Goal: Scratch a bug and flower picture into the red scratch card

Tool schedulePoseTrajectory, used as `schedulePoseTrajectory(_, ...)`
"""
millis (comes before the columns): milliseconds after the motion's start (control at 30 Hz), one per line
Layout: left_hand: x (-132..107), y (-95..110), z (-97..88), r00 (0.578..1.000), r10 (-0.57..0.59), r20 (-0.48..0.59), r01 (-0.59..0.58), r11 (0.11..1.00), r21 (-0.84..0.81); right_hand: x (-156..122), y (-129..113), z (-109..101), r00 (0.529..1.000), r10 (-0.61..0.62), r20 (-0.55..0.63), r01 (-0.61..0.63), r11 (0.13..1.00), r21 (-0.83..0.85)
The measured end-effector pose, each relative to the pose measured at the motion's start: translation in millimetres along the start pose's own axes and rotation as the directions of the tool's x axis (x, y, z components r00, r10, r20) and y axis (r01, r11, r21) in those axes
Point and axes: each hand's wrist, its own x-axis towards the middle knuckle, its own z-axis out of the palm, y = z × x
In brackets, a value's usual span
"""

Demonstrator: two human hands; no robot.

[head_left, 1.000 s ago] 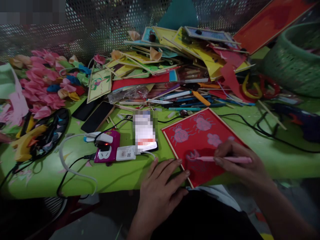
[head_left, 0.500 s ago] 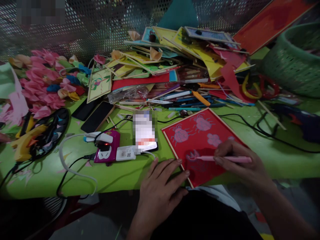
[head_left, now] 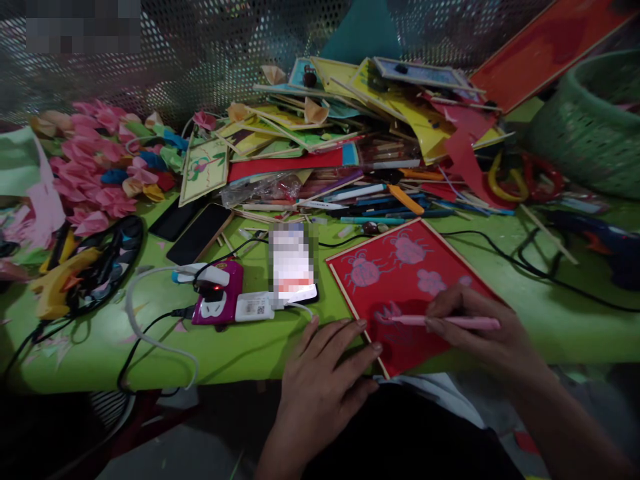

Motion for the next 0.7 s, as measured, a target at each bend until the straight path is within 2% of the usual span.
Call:
schedulePoseTrajectory(100, -0.3, -0.1, 1.5, 1.0, -0.009, 0.01, 0.009, 1.0, -0.003, -0.7, -0.2, 1.5, 1.0, 0.004, 0.005, -0.004, 1.0, -0.007)
schedulePoseTrajectory(300, -1.0, -0.6, 2.1, 1.0, -0.01, 0.011, 0.01, 1.0, -0.009, 3.0, 4.6, -3.3, 0.995, -0.037, 0.088, 0.045, 0.995, -0.088)
schedulePoseTrajectory(533, -1.9, -0.1, 1.0, 1.0, -0.016, 0.017, 0.016, 1.0, 0.0, 3.3, 0.0, -1.1, 0.993, -0.047, 0.105, 0.058, 0.992, -0.112)
schedulePoseTrajectory(700, -2.6, -0.5, 1.7, 1.0, -0.006, 0.024, 0.006, 1.0, 0.013, 3.0, 0.7, -0.6, 0.995, -0.065, 0.072, 0.072, 0.993, -0.094)
